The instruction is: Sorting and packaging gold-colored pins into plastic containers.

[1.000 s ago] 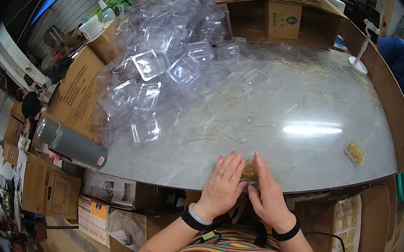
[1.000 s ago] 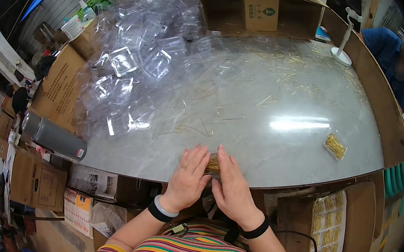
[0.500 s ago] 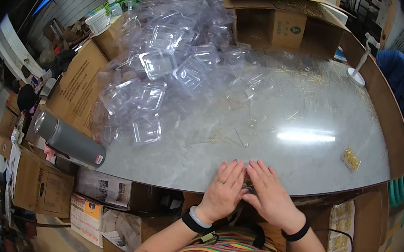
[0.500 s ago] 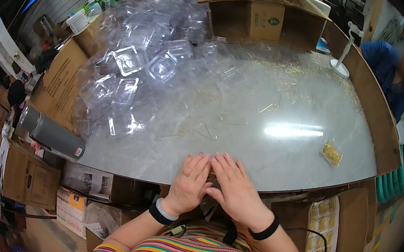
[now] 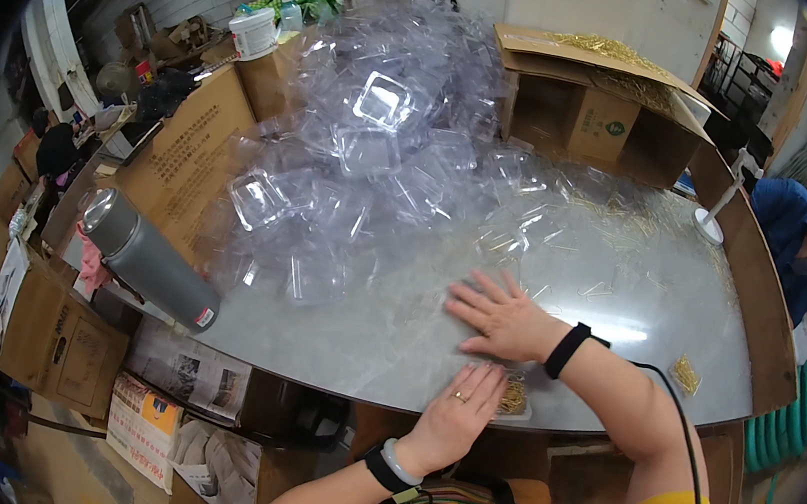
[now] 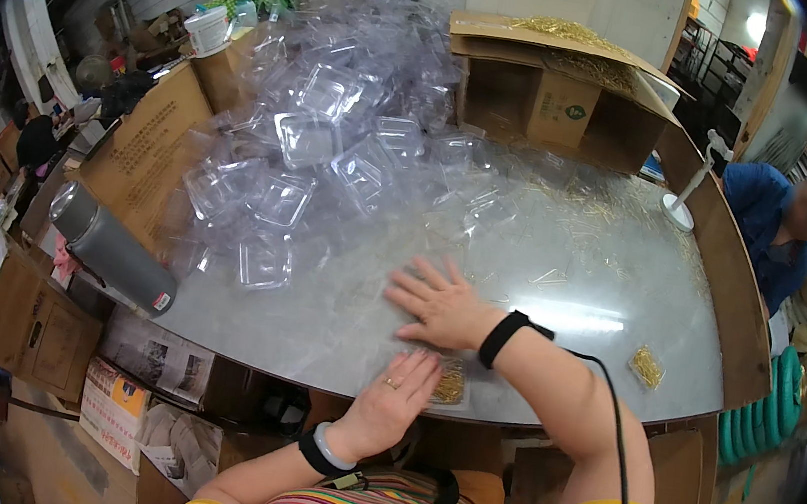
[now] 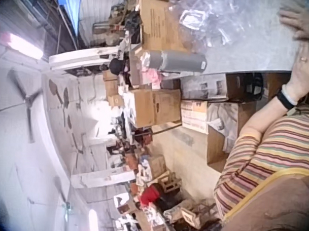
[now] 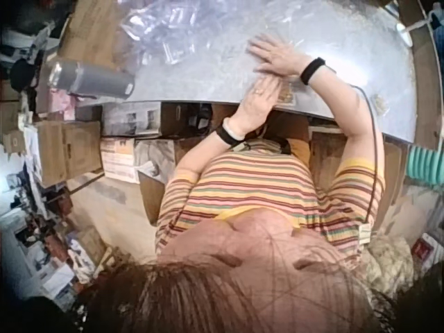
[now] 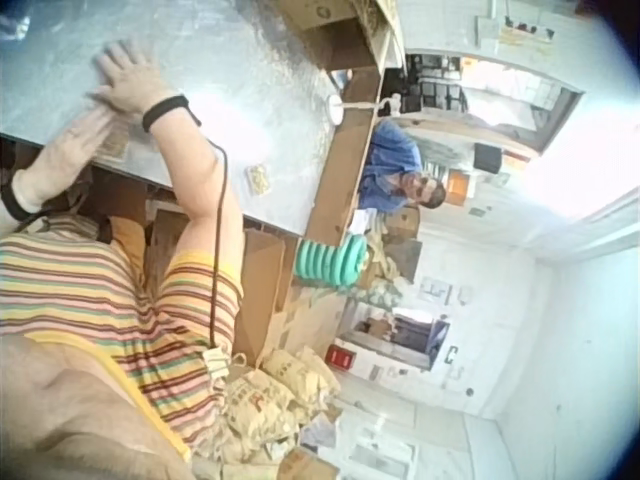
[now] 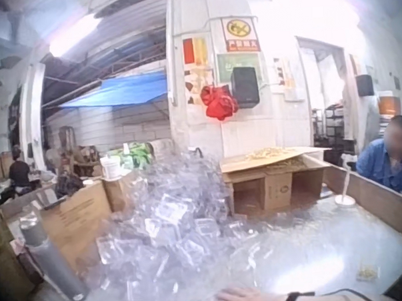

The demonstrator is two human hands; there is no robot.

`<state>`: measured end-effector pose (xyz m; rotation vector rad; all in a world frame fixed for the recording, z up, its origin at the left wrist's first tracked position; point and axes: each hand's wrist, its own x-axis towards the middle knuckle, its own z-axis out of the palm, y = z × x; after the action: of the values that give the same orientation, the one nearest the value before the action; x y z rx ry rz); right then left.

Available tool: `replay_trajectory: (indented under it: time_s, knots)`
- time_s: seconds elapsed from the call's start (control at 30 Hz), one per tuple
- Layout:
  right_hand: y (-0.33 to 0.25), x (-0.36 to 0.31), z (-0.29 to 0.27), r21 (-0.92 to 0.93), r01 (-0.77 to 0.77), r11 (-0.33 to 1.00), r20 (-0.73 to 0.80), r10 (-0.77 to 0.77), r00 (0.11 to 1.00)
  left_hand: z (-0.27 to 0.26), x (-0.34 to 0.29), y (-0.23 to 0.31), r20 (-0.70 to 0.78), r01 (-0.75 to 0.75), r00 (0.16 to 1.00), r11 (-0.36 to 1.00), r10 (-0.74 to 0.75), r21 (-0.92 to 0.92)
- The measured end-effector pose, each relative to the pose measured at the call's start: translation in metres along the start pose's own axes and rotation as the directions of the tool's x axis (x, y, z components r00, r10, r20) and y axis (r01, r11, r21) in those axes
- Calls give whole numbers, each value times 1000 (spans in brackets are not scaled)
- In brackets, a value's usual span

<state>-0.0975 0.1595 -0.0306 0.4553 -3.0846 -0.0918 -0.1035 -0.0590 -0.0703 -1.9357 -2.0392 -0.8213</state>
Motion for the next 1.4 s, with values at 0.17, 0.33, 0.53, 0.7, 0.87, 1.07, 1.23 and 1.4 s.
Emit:
replay_trajectory:
  time_s: [0.17,0.33,0.53,0.7,0.87,1.07,1.23,1.4]
  knots:
    - [20,-70,14,45,-285,957,33,284,958,-18,-14,-17,5,84,996,996,-84,21]
    - [-14,-103,7,265,-259,929,16,264,964,-23,-15,-33,19,104,994,995,-104,-7]
    - [-54,-128,-19,355,-367,860,-14,397,918,-28,-16,-32,-1,188,982,972,-190,-141]
    - [-92,-135,-12,149,-482,864,-17,489,872,-30,-17,-38,16,277,961,953,-277,-122]
    - [-106,-127,8,320,-433,843,-162,499,851,-40,-16,-38,-125,364,924,931,-361,-2]
    - [-121,-104,8,502,-515,695,-324,703,633,-31,-39,-5,-141,160,975,984,-170,-80]
    - [-108,-106,25,479,-336,811,-363,532,765,-18,-19,13,-67,163,984,985,-167,-62]
    - [-102,-127,15,614,-338,713,-411,655,634,-13,-5,18,-4,229,973,971,-230,-71]
